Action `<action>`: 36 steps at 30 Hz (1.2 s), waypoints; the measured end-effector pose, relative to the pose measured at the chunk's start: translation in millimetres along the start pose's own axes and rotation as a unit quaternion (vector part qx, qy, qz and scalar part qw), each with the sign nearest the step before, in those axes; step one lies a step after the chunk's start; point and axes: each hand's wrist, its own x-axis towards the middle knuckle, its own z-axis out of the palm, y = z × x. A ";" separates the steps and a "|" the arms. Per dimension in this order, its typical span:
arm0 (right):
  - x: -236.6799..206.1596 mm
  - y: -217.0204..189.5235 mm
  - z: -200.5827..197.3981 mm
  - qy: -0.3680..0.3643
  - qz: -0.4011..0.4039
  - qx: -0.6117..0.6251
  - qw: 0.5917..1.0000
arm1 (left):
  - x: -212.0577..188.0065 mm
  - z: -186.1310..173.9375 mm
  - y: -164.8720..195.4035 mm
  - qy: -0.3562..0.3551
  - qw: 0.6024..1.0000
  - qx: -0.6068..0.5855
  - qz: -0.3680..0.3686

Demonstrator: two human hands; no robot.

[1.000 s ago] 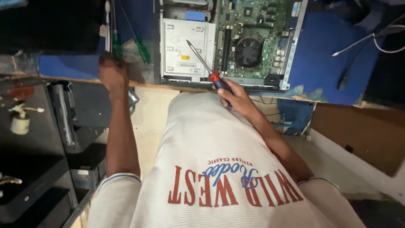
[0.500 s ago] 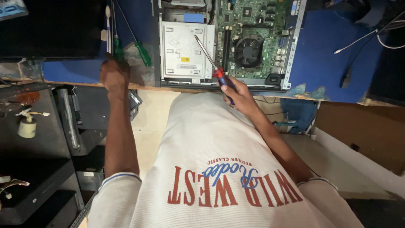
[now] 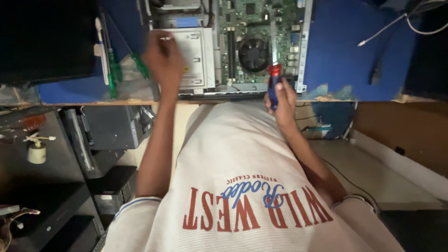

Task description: The person works on a desktop computer case, connecting internal cables and securing components with a screwdriver. They remove and reposition the hard drive, then rotate the case to access the rear panel and continue fastening screws.

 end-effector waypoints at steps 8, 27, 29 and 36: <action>-13.8 -9.2 -35.5 0.161 -0.090 0.076 0.980 | -57.7 183.7 46.4 -0.252 0.964 -0.080 0.012; -39.7 -26.8 -108.2 0.210 -0.115 0.048 0.970 | -79.8 308.0 62.4 -0.216 0.974 0.021 -0.064; -44.0 -27.5 -115.9 0.211 -0.112 0.048 0.970 | -81.3 311.9 61.3 -0.215 0.973 0.013 -0.087; -51.3 -32.5 -132.1 0.213 -0.099 0.043 0.971 | -89.1 323.8 56.1 -0.189 0.981 -0.004 -0.036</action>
